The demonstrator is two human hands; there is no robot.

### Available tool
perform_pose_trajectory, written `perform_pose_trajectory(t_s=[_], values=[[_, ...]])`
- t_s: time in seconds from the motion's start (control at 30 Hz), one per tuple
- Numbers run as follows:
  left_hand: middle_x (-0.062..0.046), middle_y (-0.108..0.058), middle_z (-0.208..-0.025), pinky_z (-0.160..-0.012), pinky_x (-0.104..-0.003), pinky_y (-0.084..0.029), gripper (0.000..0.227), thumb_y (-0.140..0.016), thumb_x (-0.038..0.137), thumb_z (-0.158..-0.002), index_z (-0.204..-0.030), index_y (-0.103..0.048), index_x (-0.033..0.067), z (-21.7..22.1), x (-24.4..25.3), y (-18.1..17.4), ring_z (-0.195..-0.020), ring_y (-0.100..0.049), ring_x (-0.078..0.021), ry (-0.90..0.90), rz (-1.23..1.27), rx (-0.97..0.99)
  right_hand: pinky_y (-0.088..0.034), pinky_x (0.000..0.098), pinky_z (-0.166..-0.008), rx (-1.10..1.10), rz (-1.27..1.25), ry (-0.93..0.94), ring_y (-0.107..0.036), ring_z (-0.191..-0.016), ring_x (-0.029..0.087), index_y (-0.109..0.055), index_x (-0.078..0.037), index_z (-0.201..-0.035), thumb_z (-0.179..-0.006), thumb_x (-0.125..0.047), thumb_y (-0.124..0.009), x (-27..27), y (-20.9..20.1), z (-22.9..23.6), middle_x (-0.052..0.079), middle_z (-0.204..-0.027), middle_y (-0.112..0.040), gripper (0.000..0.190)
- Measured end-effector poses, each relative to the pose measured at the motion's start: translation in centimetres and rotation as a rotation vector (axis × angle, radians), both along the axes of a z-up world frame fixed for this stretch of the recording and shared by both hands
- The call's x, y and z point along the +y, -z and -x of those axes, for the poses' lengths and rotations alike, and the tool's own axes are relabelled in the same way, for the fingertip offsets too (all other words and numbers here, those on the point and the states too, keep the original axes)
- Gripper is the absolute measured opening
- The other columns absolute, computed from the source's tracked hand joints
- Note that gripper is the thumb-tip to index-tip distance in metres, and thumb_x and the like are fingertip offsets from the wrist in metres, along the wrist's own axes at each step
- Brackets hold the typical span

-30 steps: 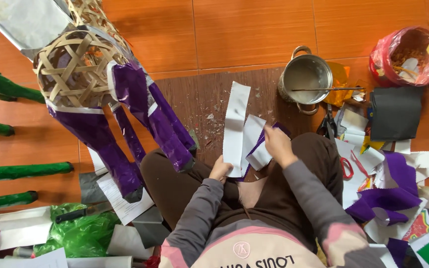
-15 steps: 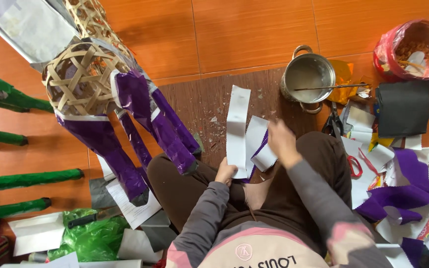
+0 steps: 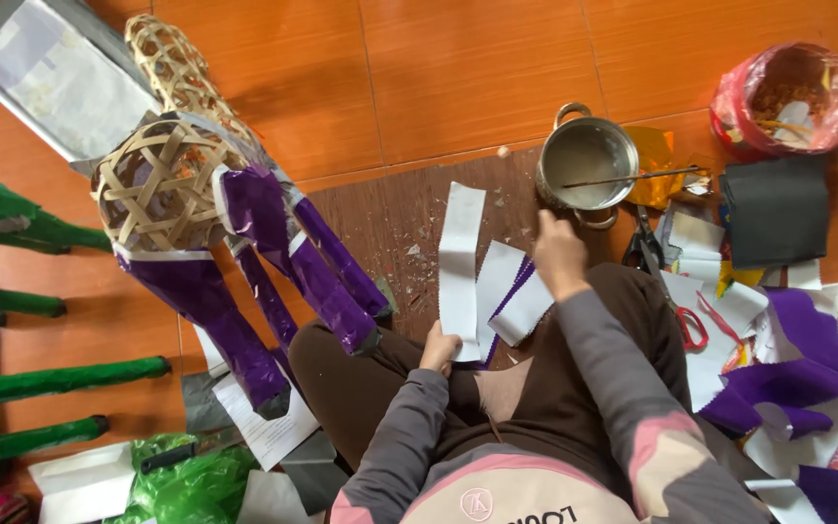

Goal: Cutting paper strips and gluing them onto a bamboo horse frame to create paper decorations.

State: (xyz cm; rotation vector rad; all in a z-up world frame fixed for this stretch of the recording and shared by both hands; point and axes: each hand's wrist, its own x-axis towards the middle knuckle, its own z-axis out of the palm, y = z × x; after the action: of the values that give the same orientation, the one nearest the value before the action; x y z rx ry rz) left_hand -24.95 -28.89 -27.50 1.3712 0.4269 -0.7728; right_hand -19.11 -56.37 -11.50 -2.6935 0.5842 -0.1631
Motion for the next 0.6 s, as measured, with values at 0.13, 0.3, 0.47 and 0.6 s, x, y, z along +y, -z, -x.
perform_pose_trajectory(t_s=[0.13, 0.3, 0.47, 0.6], values=[[-0.018, -0.067, -0.108, -0.081, -0.036, -0.053, 0.044, -0.057, -0.01, -0.076, -0.12, -0.055, -0.006, -0.3, -0.2, 0.1, -0.095, -0.065, -0.0303, 0.002, -0.028, 0.043, -0.056, 0.0518, -0.075, -0.216, 0.143, 0.096, -0.066, -0.088, 0.044, -0.069, -0.006, -0.123, -0.092, -0.005, -0.062, -4.7, -4.2, 3.3, 0.022, -0.107, -0.064, 0.032], [-0.018, -0.068, -0.108, -0.082, -0.035, -0.054, 0.045, -0.056, -0.011, -0.075, -0.12, -0.056, -0.008, -0.2, 0.1, 0.6, -0.095, -0.065, -0.0299, -0.024, 0.038, -0.008, -0.056, 0.0494, -0.076, -0.103, 0.382, 0.029, -0.067, -0.1, 0.04, -0.074, -0.009, -0.106, -0.09, -0.006, -0.064, -8.8, -0.9, 2.0, 0.018, -0.107, -0.064, 0.019], [-0.016, -0.068, -0.11, -0.084, -0.034, -0.053, 0.048, -0.055, -0.01, -0.074, -0.122, -0.056, -0.004, -0.6, -0.2, 0.3, -0.096, -0.065, -0.0288, -0.038, 0.008, 0.025, -0.055, 0.0473, -0.073, -0.116, 0.226, 0.067, -0.066, -0.083, 0.037, -0.077, -0.009, -0.103, -0.092, -0.009, -0.063, -6.6, 0.1, 1.8, 0.018, -0.093, -0.068, 0.018], [-0.018, -0.068, -0.109, -0.082, -0.036, -0.053, 0.046, -0.055, -0.008, -0.075, -0.122, -0.057, -0.0058, 0.1, 0.3, 1.0, -0.096, -0.065, -0.0304, -0.006, -0.027, -0.01, -0.045, 0.0275, -0.05, -0.148, -1.073, 0.369, -0.061, -0.062, 0.014, -0.067, -0.004, -0.122, -0.103, -0.014, -0.051, -3.9, 2.1, 3.5, 0.006, -0.083, -0.069, 0.027]])
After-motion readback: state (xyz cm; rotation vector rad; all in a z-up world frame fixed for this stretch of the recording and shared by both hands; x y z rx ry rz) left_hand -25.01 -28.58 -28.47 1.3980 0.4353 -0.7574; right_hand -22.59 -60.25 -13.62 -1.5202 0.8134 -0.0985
